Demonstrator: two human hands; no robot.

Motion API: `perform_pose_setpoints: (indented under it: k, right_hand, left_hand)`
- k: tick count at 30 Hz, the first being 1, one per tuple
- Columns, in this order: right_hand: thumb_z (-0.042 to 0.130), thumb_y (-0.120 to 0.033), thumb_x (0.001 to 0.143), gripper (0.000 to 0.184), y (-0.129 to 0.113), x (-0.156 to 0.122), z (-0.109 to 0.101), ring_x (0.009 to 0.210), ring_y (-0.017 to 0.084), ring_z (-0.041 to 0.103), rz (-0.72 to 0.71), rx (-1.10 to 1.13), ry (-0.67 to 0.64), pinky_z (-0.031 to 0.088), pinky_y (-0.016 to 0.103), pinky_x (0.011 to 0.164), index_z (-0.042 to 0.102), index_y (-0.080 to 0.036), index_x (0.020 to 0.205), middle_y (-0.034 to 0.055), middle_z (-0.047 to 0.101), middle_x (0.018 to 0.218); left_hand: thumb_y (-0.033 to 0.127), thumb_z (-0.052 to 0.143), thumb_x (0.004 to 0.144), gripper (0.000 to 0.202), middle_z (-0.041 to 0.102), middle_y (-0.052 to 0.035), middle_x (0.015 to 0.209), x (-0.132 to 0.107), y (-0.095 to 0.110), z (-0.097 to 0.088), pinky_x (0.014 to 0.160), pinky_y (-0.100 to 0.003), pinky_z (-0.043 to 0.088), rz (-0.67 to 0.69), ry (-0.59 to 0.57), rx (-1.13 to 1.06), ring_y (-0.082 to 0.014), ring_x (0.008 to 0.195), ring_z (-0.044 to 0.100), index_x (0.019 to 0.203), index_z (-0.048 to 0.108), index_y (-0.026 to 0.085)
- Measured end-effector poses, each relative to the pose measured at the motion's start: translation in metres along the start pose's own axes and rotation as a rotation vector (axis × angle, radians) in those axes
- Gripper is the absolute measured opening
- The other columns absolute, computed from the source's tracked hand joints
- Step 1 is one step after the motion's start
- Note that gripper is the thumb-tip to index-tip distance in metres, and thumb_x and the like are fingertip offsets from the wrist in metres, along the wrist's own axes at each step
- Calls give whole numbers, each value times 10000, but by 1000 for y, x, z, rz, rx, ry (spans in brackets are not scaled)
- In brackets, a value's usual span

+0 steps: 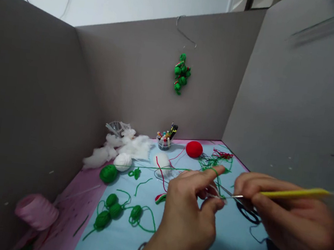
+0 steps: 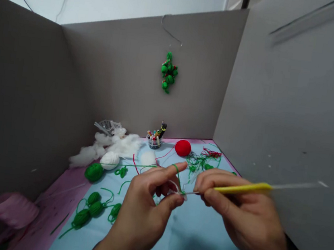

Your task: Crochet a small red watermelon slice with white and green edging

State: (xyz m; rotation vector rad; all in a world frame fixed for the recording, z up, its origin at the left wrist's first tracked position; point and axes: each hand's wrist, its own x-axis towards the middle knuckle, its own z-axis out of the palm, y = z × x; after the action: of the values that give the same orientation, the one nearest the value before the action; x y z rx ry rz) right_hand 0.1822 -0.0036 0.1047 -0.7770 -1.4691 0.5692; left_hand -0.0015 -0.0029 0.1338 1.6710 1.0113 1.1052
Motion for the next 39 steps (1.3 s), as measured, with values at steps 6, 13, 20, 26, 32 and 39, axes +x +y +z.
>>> perform_pose_setpoints:
  k: [6, 13, 20, 26, 32, 39]
  right_hand:
    - [789, -419, 752, 267, 4, 12, 16, 456, 114, 512, 392, 375, -90, 490, 230, 395, 715, -195, 627, 22, 589, 568]
    - [747, -344, 840, 74, 17, -3, 22, 623, 139, 635, -25, 314, -40, 561, 227, 521, 800, -295, 856, 13, 682, 688]
    - [735, -199, 857, 170, 35, -8, 21, 857, 146, 714, -238, 77, 36, 617, 236, 755, 799, -317, 962, 12, 751, 902]
    - [755, -287, 850, 79, 31, -7, 32, 826, 132, 723, -182, 187, 130, 615, 206, 751, 801, -312, 909, -10, 768, 820]
    - [769, -325, 830, 55, 27, -2, 30, 749, 132, 692, -124, 124, 132, 587, 195, 621, 811, -302, 858, 13, 717, 786]
    - [636, -281, 926, 209, 33, -8, 9, 872, 182, 712, -215, -70, -44, 604, 263, 687, 772, -319, 1081, 39, 754, 950]
  left_hand:
    - [71, 709, 704, 515, 636, 12, 731, 6, -3, -1, 706, -301, 438, -82, -4, -151, -134, 674, 505, 1182, 755, 256]
    - [246, 921, 505, 613, 597, 36, 656, 13, -12, 3, 598, -262, 367, -331, -63, -497, -83, 594, 451, 1095, 779, 157]
    - [194, 955, 409, 678, 582, 57, 602, 15, -10, 1, 605, -260, 371, -421, -71, -655, -60, 543, 470, 1055, 771, 102]
    - [185, 960, 388, 577, 575, 54, 606, 15, -14, 6, 634, -264, 405, -405, -103, -749, -69, 573, 496, 941, 801, 136]
    - [217, 918, 527, 359, 700, -19, 762, 16, -12, 11, 702, -281, 453, -283, 39, -670, -109, 686, 578, 869, 820, 169]
    - [68, 902, 438, 559, 638, 56, 587, 17, -7, 8, 631, -226, 485, -320, 172, -794, -68, 564, 565, 981, 806, 163]
